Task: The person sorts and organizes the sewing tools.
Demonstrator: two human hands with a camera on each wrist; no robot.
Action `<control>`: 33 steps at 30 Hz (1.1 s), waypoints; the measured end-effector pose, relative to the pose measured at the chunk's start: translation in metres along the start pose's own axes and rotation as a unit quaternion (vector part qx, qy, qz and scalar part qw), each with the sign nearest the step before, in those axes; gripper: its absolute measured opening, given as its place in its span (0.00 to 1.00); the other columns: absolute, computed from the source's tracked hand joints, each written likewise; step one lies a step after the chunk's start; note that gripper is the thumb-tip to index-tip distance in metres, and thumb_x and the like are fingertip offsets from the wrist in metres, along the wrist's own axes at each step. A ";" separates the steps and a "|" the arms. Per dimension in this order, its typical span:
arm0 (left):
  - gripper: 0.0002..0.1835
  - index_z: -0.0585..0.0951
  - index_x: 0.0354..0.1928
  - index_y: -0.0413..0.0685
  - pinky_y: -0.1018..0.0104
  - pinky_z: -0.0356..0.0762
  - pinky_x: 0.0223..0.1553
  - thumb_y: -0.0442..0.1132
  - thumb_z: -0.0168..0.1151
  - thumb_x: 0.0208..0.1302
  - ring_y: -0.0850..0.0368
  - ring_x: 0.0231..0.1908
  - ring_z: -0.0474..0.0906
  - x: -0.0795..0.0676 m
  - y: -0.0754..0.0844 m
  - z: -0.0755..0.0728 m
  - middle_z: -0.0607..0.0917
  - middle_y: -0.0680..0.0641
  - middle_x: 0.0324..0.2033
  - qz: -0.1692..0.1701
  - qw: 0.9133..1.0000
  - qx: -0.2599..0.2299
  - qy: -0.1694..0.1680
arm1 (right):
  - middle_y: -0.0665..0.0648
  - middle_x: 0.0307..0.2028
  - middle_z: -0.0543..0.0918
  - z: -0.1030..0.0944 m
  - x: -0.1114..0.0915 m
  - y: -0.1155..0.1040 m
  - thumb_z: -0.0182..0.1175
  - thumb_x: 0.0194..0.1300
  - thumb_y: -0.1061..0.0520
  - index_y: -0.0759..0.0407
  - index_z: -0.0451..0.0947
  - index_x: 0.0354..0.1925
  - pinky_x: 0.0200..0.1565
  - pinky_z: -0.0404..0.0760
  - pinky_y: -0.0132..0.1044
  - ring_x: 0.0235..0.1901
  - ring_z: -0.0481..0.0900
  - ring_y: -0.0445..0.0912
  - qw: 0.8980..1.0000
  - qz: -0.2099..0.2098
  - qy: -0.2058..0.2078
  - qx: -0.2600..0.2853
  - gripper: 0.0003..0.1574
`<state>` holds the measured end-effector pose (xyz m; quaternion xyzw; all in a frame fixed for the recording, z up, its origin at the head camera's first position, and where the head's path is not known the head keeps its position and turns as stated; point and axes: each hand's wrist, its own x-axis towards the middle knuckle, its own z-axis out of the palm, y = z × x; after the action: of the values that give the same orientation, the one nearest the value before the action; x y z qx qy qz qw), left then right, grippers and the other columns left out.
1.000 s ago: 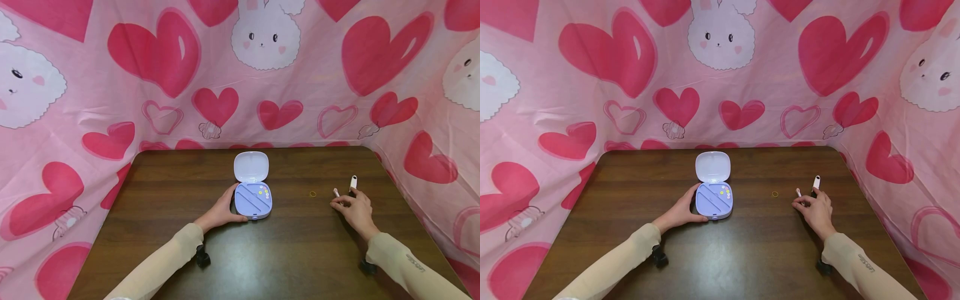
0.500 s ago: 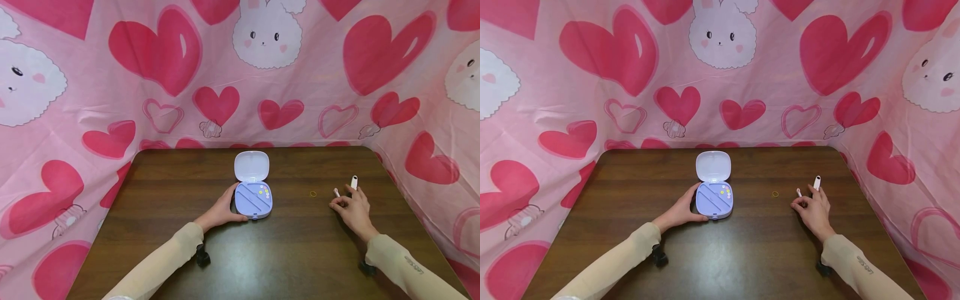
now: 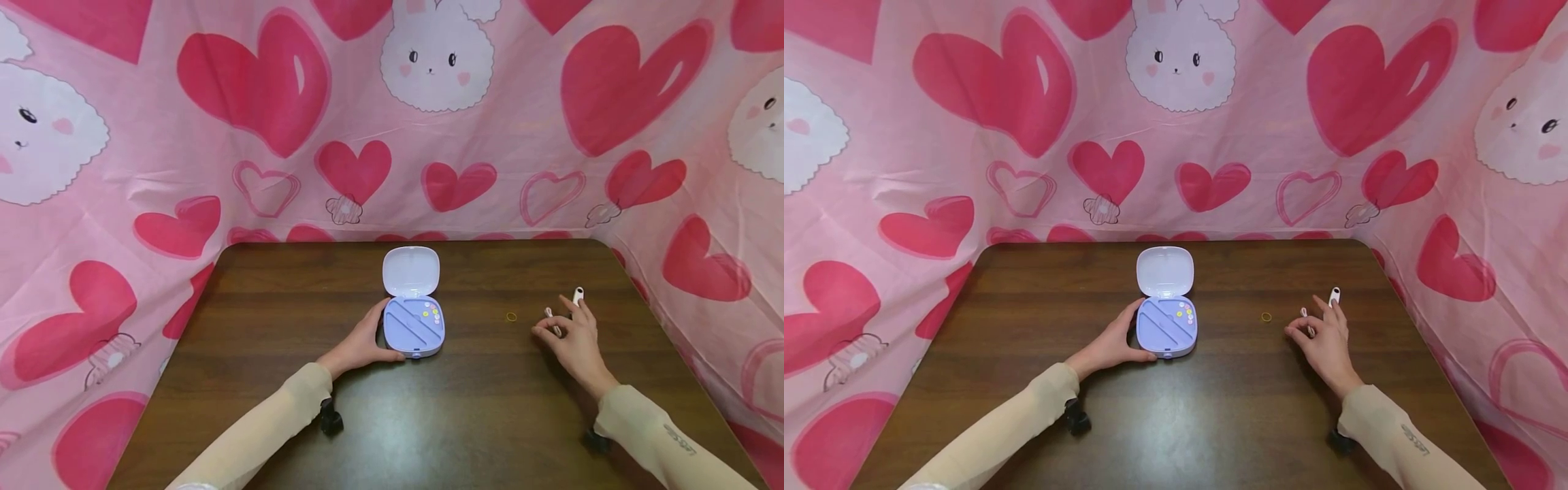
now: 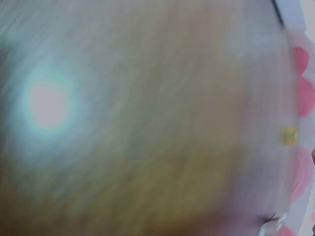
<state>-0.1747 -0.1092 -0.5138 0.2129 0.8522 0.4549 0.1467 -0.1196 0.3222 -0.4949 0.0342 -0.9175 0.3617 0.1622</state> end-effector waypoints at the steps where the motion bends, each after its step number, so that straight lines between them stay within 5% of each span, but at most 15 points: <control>1: 0.66 0.49 0.83 0.48 0.48 0.57 0.76 0.50 0.85 0.50 0.49 0.77 0.57 0.000 0.000 0.000 0.58 0.43 0.79 0.000 1.000 0.000 0.000 | 0.82 0.69 0.65 0.000 0.001 -0.003 0.76 0.58 0.66 0.63 0.86 0.30 0.70 0.36 0.77 0.74 0.44 0.81 1.000 -0.006 0.002 0.006 0.06; 9: 0.66 0.50 0.83 0.48 0.47 0.57 0.76 0.51 0.85 0.50 0.48 0.77 0.57 0.000 -0.002 0.002 0.58 0.44 0.79 0.004 1.000 0.004 0.002 | 0.82 0.69 0.66 0.006 0.012 -0.024 0.76 0.58 0.67 0.62 0.87 0.30 0.71 0.36 0.76 0.74 0.46 0.79 0.999 -0.031 0.003 0.034 0.06; 25: 0.66 0.49 0.83 0.49 0.46 0.55 0.77 0.51 0.85 0.51 0.48 0.78 0.56 0.000 0.001 0.000 0.57 0.44 0.80 -0.005 1.000 0.007 -0.003 | 0.75 0.71 0.68 0.042 0.024 -0.058 0.76 0.59 0.64 0.60 0.87 0.30 0.69 0.40 0.79 0.76 0.47 0.75 0.997 -0.017 -0.029 0.070 0.05; 33: 0.66 0.50 0.83 0.47 0.46 0.56 0.76 0.50 0.85 0.50 0.47 0.77 0.56 0.000 0.000 0.000 0.57 0.43 0.80 -0.008 1.000 0.006 -0.001 | 0.72 0.72 0.68 0.064 0.029 -0.073 0.76 0.61 0.61 0.60 0.88 0.33 0.73 0.44 0.73 0.77 0.47 0.72 0.994 0.009 -0.059 0.093 0.04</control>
<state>-0.1741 -0.1090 -0.5138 0.2077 0.8561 0.4489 0.1499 -0.1511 0.2269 -0.4813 0.0624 -0.8881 0.4440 0.1007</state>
